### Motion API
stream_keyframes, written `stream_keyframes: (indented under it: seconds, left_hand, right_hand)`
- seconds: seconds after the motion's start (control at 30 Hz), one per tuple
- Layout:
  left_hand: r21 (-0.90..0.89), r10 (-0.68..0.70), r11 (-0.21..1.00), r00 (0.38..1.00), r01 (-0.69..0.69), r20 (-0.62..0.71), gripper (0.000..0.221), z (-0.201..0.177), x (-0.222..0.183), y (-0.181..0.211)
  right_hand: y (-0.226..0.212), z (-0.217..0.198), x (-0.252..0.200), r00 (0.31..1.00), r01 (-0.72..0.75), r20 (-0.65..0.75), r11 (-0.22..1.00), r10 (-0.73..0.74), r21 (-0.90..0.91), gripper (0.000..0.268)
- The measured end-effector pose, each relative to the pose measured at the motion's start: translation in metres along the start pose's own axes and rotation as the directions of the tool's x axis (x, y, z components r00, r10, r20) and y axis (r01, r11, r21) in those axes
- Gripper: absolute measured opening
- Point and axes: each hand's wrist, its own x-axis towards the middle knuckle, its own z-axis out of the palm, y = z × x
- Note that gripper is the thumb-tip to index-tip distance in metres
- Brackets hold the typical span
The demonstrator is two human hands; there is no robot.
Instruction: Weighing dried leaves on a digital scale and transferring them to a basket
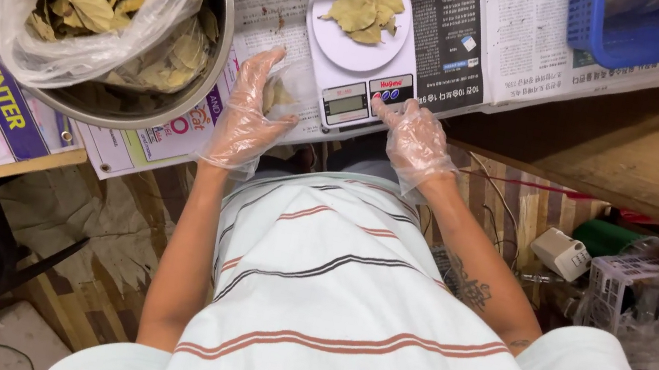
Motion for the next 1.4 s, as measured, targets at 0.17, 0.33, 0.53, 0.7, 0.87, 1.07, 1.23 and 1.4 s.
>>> stream_keyframes:
  seconds: [0.17,0.33,0.53,0.7,0.87,1.07,1.23,1.4]
  left_hand:
    - [-0.028,0.005,1.0,1.0,-0.004,0.013,0.087,-0.003,0.001,0.004]
    - [-0.06,0.008,0.998,1.0,-0.008,0.005,0.088,-0.005,0.001,0.007]
    - [-0.035,0.009,0.999,1.0,-0.01,-0.026,0.091,-0.004,-0.004,0.004]
    - [-0.008,-0.027,1.0,0.999,0.026,-0.038,0.091,-0.004,-0.005,-0.008]
    - [0.064,0.116,0.991,0.993,-0.117,0.019,0.082,-0.003,-0.009,-0.02]
    - [0.021,0.11,0.994,0.993,-0.109,-0.041,0.083,-0.003,-0.01,-0.025]
    - [0.027,0.129,0.991,0.99,-0.128,-0.053,0.084,-0.003,-0.011,-0.033]
    - [0.042,0.11,0.993,0.994,-0.108,-0.03,0.086,-0.004,-0.009,-0.033]
  right_hand:
    - [0.002,0.004,0.002,0.997,0.025,-0.076,0.995,-0.018,0.1,0.057]
    - [-0.004,-0.001,0.0,0.999,-0.022,-0.042,0.999,0.023,0.038,0.059]
    - [-0.008,-0.013,0.012,0.998,0.008,-0.066,0.998,-0.004,0.061,0.05]
    - [-0.026,-0.059,0.034,0.921,0.185,-0.373,0.969,-0.113,0.164,0.029]
    - [-0.029,-0.093,0.078,0.678,0.387,-0.71,0.914,-0.19,0.125,0.017]
    - [-0.03,-0.1,0.126,0.895,0.161,-0.436,0.981,-0.099,0.107,0.049]
    - [-0.046,-0.103,0.124,0.853,0.26,-0.518,0.91,-0.06,0.323,0.026]
    - [-0.033,-0.101,0.127,0.888,0.312,-0.454,0.621,0.08,0.719,0.019]
